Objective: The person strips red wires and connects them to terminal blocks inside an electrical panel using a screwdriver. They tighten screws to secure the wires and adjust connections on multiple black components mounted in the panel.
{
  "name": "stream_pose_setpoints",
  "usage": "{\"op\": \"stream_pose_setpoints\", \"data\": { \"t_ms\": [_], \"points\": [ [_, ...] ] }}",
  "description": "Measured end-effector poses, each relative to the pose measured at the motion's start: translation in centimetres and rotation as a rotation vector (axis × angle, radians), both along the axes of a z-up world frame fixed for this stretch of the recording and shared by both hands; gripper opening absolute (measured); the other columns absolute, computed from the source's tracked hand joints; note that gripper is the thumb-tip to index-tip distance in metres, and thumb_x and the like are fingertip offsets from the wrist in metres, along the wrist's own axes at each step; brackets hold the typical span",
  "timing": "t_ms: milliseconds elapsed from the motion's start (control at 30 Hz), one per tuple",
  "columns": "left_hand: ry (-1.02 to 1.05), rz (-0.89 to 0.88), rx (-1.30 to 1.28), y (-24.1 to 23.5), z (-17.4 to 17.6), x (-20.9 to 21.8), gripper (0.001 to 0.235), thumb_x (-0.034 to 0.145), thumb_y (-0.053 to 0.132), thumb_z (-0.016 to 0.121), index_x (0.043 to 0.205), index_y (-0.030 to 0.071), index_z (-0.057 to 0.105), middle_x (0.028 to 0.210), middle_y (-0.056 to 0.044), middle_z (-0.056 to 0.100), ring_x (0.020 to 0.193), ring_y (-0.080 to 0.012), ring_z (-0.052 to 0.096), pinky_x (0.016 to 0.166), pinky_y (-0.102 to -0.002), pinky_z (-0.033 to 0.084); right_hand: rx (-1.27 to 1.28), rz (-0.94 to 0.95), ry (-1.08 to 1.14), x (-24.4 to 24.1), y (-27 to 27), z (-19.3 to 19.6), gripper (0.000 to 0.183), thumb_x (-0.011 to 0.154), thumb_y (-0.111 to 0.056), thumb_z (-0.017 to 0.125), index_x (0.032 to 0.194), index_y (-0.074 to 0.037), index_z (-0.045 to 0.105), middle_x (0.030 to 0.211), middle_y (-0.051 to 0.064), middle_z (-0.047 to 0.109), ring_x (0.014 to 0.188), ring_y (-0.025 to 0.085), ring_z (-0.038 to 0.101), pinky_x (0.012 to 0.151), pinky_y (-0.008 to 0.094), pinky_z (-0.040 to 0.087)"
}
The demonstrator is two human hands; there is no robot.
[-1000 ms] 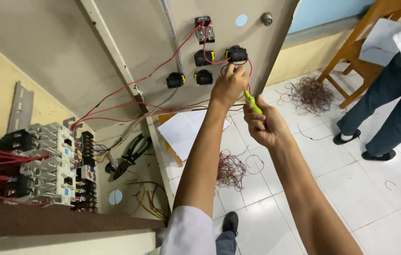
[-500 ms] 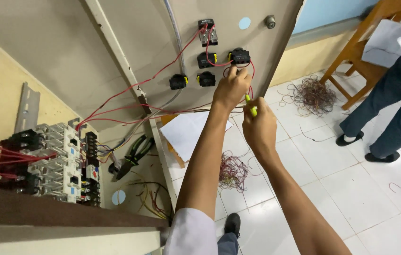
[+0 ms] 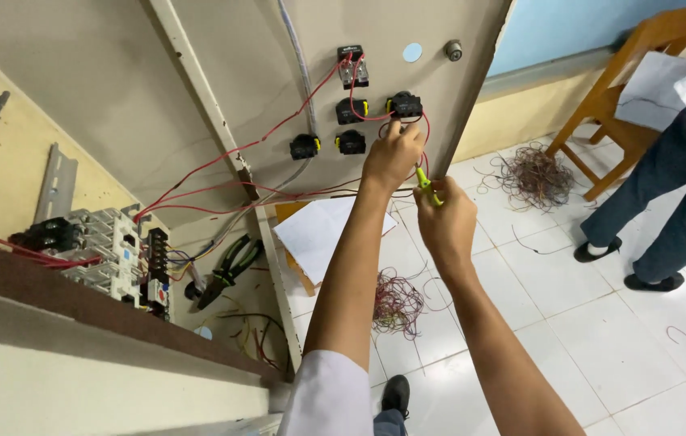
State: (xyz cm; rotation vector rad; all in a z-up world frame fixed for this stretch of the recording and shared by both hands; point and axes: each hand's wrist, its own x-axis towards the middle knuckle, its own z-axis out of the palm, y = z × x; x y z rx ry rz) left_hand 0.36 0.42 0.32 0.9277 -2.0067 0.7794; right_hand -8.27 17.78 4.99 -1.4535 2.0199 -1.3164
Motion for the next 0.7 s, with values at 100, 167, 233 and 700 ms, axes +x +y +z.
{"op": "stream_pose_setpoints", "data": {
  "t_ms": [100, 167, 233, 700],
  "points": [
    [-0.039, 0.021, -0.052, -0.9, -1.2, -0.1, 0.024, 0.067, -0.003, 0.073, 0.072, 0.016, 0.060, 0.079, 0.000, 0.049, 0.092, -0.0284, 0.061, 0.041, -0.038, 0.060, 0.109, 0.021, -0.003, 0.4, -0.5, -0.5, 0.032, 0.101, -0.037, 0.062, 0.114, -0.008, 0.058, 0.105, 0.023, 0.073, 0.099, 0.047, 0.070, 0.088, 0.056, 0.054],
    [-0.039, 0.006, -0.046, -1.0, -1.0, 0.0, 0.023, 0.067, -0.002, 0.073, 0.073, 0.016, 0.060, 0.079, 0.000, 0.049, 0.092, -0.0285, 0.060, 0.042, -0.038, 0.060, 0.113, 0.115, -0.483, 0.2, -1.3, 0.4, 0.029, 0.102, -0.034, 0.062, 0.112, -0.009, 0.051, 0.092, 0.014, 0.063, 0.075, 0.028, 0.055, 0.062, 0.037, 0.040],
    [-0.037, -0.012, -0.046, -0.9, -1.4, 0.0, 0.022, 0.067, -0.002, 0.073, 0.073, 0.015, 0.060, 0.079, 0.000, 0.049, 0.092, -0.0287, 0.060, 0.042, -0.039, 0.061, 0.107, 0.209, -0.959, -0.7, -1.6, 0.9, 0.029, 0.103, -0.031, 0.063, 0.110, -0.011, 0.043, 0.080, 0.006, 0.052, 0.051, 0.009, 0.040, 0.035, 0.018, 0.025],
    [-0.034, 0.004, -0.016, -1.1, -1.1, 0.0, 0.020, 0.073, -0.001, 0.072, 0.075, 0.015, 0.060, 0.080, 0.000, 0.050, 0.098, -0.0305, 0.060, 0.042, -0.040, 0.060, -0.070, 0.020, 0.350, 0.4, -0.4, -0.3, 0.017, 0.104, -0.024, 0.063, 0.115, -0.012, 0.063, 0.093, 0.021, 0.060, 0.073, 0.047, 0.071, 0.060, 0.055, 0.063]
  ]
}}
